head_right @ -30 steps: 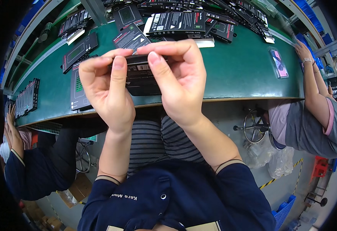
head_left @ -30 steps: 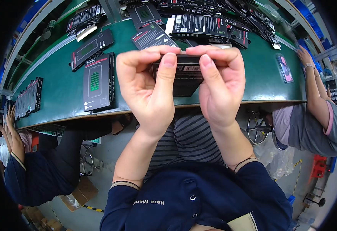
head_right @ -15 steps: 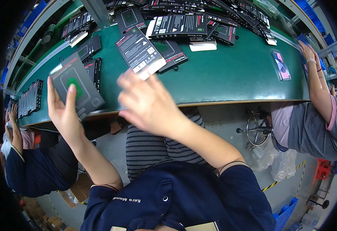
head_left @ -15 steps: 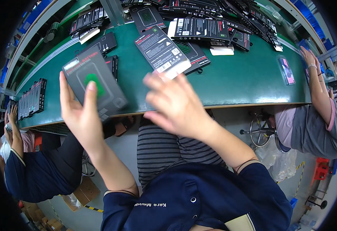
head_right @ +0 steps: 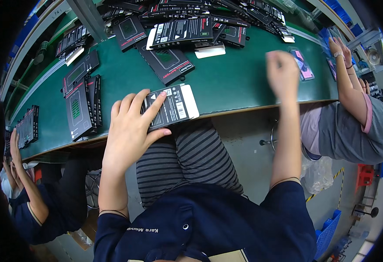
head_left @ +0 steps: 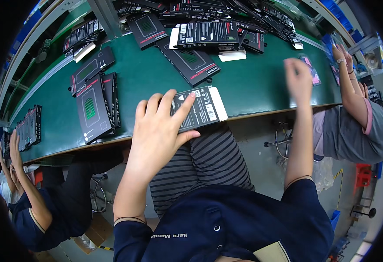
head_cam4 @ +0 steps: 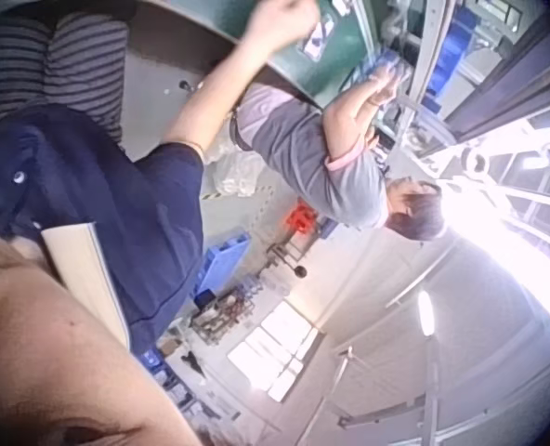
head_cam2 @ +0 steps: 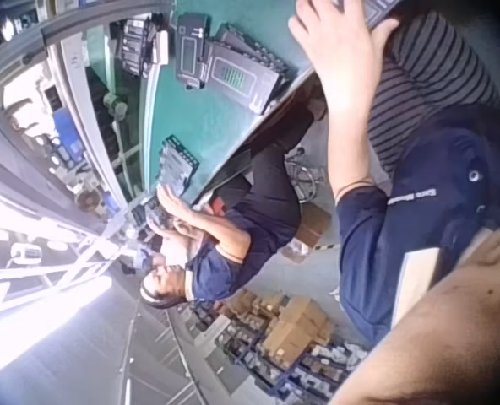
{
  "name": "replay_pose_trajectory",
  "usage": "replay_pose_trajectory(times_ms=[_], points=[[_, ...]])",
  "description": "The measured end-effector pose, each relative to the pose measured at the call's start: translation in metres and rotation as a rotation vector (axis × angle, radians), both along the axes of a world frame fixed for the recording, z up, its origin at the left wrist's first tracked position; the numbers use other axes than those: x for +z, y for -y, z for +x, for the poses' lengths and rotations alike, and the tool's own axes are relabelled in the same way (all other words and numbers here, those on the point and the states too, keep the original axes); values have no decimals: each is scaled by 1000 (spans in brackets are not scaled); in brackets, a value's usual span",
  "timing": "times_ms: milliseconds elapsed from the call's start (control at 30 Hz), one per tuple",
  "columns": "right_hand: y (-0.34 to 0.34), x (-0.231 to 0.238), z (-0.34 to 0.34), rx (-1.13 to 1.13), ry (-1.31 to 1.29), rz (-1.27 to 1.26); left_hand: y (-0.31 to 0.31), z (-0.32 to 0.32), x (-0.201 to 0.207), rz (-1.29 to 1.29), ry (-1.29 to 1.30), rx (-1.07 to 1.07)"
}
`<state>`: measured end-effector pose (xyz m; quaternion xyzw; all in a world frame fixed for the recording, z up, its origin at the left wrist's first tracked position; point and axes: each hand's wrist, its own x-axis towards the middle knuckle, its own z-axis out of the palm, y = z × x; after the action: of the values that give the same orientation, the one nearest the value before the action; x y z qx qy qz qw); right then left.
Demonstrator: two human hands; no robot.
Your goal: The person sits at a green workbench in a factory setting and repeatedly picks up small black rectangular boxes. They open the boxes, insert a small pink item into the packaging, close the boxes, and place them into a large cardboard bin. The process is repetitive and involves handling items one at a time.
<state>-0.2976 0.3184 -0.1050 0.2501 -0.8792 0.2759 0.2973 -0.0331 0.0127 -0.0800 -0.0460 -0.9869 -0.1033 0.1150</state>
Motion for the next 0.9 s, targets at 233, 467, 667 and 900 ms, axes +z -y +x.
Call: replay_pose_trajectory(times_ms=[233,467,667,900], points=[[-47,-23,-3,-308,-31,352,-7,-19,-4,182,-95,-90],[46,3,120,190,255,76,-4,-34,-2,227,-80,-124],[52,20,103,735,463,288,4,-35,-7,296,-53,-129],[102,15,142,1029,648,-138,-3,-36,-1,316,-72,-100]])
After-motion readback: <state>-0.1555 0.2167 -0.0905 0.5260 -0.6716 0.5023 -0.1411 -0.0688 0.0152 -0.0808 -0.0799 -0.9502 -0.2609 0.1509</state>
